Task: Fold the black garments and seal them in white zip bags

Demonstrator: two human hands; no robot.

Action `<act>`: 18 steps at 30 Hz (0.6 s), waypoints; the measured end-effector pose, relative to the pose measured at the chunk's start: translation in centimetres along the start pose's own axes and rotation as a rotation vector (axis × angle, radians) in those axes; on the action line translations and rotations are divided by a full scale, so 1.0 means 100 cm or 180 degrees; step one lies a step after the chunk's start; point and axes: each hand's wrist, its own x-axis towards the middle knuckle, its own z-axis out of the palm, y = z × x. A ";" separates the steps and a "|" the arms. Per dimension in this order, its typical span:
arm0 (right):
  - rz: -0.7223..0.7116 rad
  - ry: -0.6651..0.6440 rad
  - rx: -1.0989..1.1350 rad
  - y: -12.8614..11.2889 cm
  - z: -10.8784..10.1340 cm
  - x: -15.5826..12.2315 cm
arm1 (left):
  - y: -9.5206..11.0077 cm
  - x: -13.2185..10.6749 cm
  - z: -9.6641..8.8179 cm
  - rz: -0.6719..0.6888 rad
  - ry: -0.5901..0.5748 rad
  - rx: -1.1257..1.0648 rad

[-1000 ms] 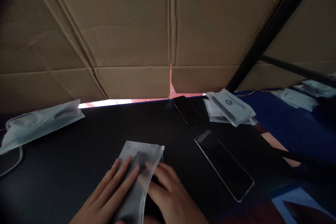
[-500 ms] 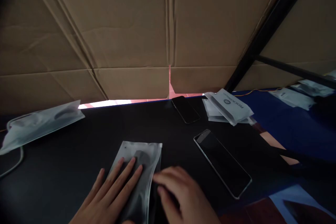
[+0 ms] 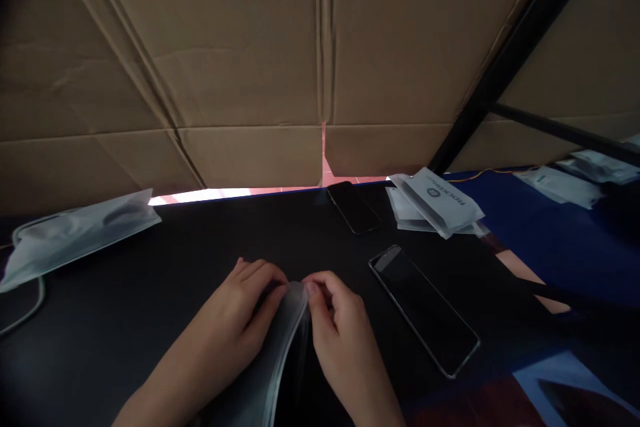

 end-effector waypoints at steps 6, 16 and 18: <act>0.0026 0.0140 0.0408 -0.007 0.005 -0.007 | 0.007 -0.001 -0.006 -0.0068 0.0030 -0.0332; 0.0131 -0.0123 0.0814 -0.025 0.009 -0.010 | 0.016 -0.007 -0.006 -0.0037 0.0592 -0.0643; 0.0231 -0.0175 0.0952 -0.027 0.012 -0.014 | 0.016 -0.009 -0.007 -0.0061 0.0658 -0.0678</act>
